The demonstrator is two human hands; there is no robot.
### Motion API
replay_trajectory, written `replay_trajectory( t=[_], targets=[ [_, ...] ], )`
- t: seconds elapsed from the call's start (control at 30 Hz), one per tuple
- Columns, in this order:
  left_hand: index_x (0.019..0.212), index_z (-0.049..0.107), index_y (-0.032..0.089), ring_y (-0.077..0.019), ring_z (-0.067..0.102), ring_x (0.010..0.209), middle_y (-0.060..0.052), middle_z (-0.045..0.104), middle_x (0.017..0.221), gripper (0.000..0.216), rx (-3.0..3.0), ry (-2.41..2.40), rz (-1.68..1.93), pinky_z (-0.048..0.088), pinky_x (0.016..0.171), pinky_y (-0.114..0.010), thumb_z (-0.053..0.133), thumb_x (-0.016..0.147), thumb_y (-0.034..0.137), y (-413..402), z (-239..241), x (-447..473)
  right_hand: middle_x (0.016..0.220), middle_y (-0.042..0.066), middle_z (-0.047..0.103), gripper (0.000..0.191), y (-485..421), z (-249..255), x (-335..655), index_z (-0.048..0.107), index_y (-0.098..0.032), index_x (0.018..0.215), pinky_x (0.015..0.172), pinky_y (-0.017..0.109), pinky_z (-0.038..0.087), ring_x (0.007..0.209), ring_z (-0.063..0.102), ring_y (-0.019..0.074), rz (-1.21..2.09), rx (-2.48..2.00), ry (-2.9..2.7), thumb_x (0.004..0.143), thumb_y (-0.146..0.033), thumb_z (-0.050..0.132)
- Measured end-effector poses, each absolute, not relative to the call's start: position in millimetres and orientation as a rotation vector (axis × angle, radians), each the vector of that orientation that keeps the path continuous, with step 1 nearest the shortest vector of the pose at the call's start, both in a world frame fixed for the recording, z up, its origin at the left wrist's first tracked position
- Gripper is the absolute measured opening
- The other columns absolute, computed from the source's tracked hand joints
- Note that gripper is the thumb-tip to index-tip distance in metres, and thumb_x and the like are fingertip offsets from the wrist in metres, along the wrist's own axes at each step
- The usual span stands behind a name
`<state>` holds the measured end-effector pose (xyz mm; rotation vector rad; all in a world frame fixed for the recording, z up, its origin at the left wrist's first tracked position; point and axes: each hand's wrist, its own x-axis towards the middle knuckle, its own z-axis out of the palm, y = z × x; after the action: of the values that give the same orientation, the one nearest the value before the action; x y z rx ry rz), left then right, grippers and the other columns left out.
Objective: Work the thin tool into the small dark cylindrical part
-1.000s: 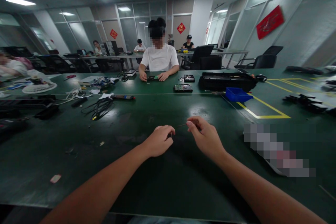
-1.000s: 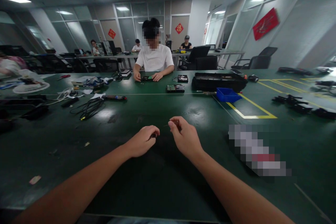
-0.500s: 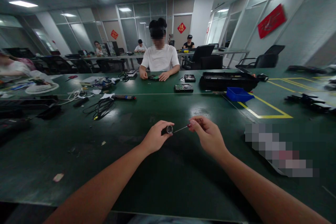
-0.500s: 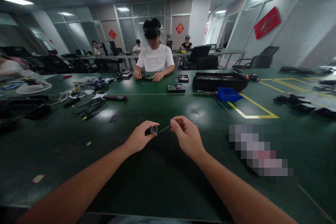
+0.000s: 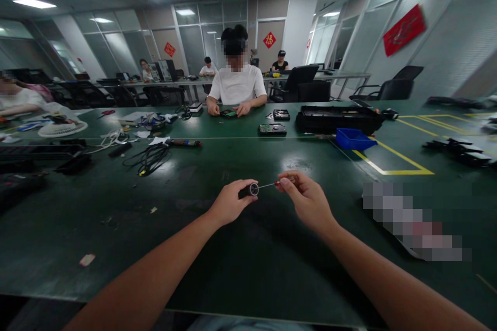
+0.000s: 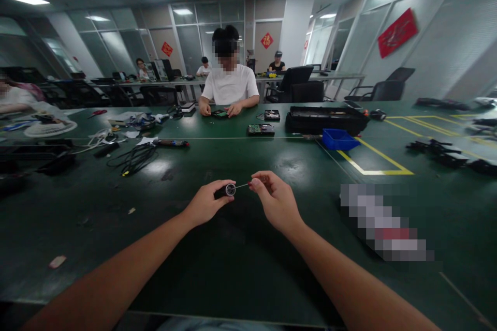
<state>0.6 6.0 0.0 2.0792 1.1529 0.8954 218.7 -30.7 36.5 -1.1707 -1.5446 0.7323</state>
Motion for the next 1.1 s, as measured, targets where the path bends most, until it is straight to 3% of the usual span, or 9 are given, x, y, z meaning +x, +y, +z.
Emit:
replay_trajectory(
  t=[0.7, 0.9, 1.1],
  targets=[
    [0.123, 0.064, 0.028, -0.0218, 0.059, 0.111, -0.003, 0.066, 0.117, 0.04, 2.118, 1.133, 0.895, 0.044, 0.1, -0.038, 0.072, 0.084, 0.024, 5, 0, 1, 0.086, 0.007, 0.073, 0.027, -30, 37, 219, 0.064, -0.019, 0.095, 0.075, 0.035, 0.052, 0.082, 0.07, 0.0216, 0.709, -1.231, -1.54, 0.091, -0.044, 0.055],
    [0.123, 0.064, 0.027, -0.0216, 0.059, 0.111, -0.004, 0.065, 0.118, 0.039, 2.125, 1.118, 0.892, 0.044, 0.101, -0.038, 0.072, 0.085, 0.026, 6, 0, 0, 0.065, 0.002, 0.068, 0.033, -34, 44, 222, 0.065, -0.02, 0.078, 0.056, 0.03, 0.044, 0.058, 0.062, 0.018, 0.594, -1.379, -1.668, 0.087, -0.052, 0.061],
    [0.124, 0.064, 0.027, -0.0221, 0.059, 0.112, -0.004, 0.065, 0.118, 0.039, 2.134, 1.133, 0.899, 0.044, 0.102, -0.039, 0.072, 0.085, 0.026, 6, 0, -1, 0.074, 0.002, 0.07, 0.025, -34, 43, 220, 0.065, -0.021, 0.097, 0.066, 0.032, 0.049, 0.07, 0.068, 0.0198, 0.605, -1.297, -1.7, 0.092, -0.043, 0.054]
  ],
)
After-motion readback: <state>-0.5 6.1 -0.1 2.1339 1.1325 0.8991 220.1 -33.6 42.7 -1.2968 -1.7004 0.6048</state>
